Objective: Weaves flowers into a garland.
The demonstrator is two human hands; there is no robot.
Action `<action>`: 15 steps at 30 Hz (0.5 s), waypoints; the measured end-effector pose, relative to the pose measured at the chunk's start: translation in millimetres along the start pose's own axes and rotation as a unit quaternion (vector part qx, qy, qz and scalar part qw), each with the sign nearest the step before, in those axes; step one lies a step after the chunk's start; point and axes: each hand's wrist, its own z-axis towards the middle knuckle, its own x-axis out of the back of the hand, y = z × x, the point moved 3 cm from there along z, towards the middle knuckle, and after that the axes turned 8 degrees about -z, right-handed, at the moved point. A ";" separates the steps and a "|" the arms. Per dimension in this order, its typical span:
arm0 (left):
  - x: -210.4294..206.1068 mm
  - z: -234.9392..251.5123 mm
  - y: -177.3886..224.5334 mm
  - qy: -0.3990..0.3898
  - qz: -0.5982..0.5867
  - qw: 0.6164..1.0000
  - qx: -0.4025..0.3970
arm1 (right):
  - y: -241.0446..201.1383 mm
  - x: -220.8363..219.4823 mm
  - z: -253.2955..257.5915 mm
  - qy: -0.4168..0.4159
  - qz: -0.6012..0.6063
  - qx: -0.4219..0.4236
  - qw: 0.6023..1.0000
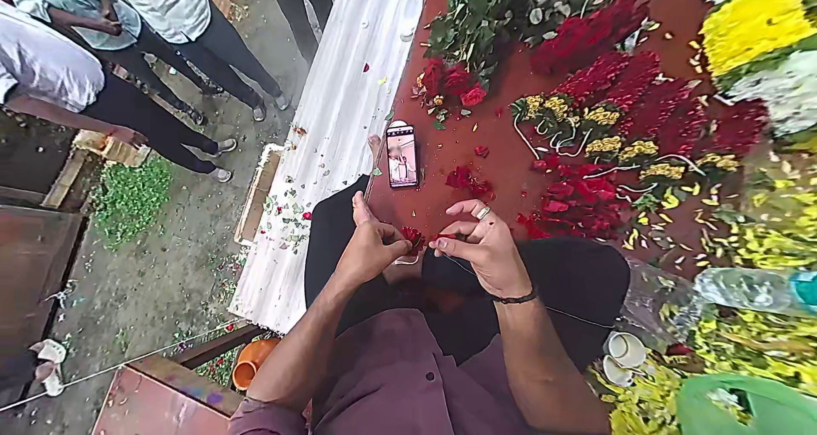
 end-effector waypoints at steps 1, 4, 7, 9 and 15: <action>-1.8 1.5 -0.6 -0.005 -0.001 1.000 -0.007 | 4.8 -3.7 -3.1 -0.010 0.006 -0.013 1.000; -6.1 2.8 1.7 -0.027 -0.006 0.999 -0.018 | 16.7 -9.8 -4.7 -0.017 0.000 -0.036 0.999; -9.0 1.9 7.7 -0.050 -0.010 0.998 -0.027 | 19.7 -11.9 -1.9 -0.009 -0.036 -0.044 0.998; -10.2 1.6 9.7 -0.064 -0.005 0.997 -0.031 | 23.0 -12.8 0.3 0.008 -0.053 -0.052 0.997; -13.9 3.1 6.0 -0.069 -0.001 0.995 -0.066 | 26.3 -10.4 0.3 0.008 -0.098 -0.087 0.991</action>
